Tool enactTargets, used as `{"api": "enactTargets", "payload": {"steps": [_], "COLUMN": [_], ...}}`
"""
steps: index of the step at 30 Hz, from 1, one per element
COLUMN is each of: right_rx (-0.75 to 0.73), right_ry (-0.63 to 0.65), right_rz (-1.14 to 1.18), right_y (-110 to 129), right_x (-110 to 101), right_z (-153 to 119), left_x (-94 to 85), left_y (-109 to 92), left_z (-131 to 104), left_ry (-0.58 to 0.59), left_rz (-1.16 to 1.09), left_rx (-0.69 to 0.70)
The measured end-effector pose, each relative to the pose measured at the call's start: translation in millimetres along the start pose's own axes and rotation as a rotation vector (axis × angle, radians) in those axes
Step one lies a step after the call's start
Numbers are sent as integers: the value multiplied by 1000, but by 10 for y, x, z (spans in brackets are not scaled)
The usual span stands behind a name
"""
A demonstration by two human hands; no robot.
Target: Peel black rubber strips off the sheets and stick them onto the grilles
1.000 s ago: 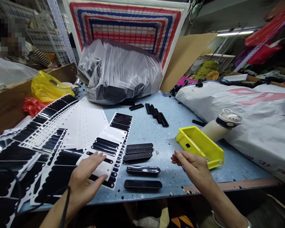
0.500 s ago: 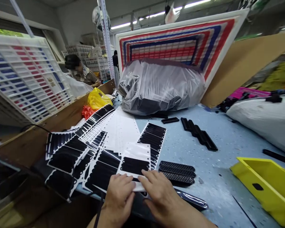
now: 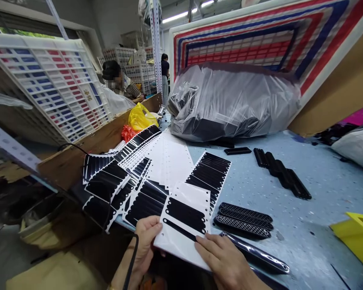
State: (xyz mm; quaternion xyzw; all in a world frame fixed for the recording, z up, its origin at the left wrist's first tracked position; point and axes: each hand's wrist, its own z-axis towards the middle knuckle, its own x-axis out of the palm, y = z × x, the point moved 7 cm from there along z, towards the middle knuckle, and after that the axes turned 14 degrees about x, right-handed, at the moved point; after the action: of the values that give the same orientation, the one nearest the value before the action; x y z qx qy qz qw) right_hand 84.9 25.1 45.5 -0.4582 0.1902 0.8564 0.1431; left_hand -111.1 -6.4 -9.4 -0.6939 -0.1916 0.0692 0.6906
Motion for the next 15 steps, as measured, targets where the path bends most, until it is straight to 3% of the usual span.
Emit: {"api": "enactTargets", "payload": {"steps": [2, 7, 11, 15], "right_rx": [23, 264, 376, 533], "right_ry": [31, -54, -87, 32], "right_rz": [-7, 128, 230, 223], "right_y": [46, 202, 337, 237], "right_x": [-68, -212, 21, 257], "right_z": [-5, 180, 357, 462], "left_x": [9, -21, -54, -81], "left_y": [20, -35, -54, -35], "left_z": [7, -71, -208, -196], "left_ry": [-68, -146, -135, -57], "left_rz": [-111, 13, 222, 303], "left_rx": [-7, 104, 151, 188]}}
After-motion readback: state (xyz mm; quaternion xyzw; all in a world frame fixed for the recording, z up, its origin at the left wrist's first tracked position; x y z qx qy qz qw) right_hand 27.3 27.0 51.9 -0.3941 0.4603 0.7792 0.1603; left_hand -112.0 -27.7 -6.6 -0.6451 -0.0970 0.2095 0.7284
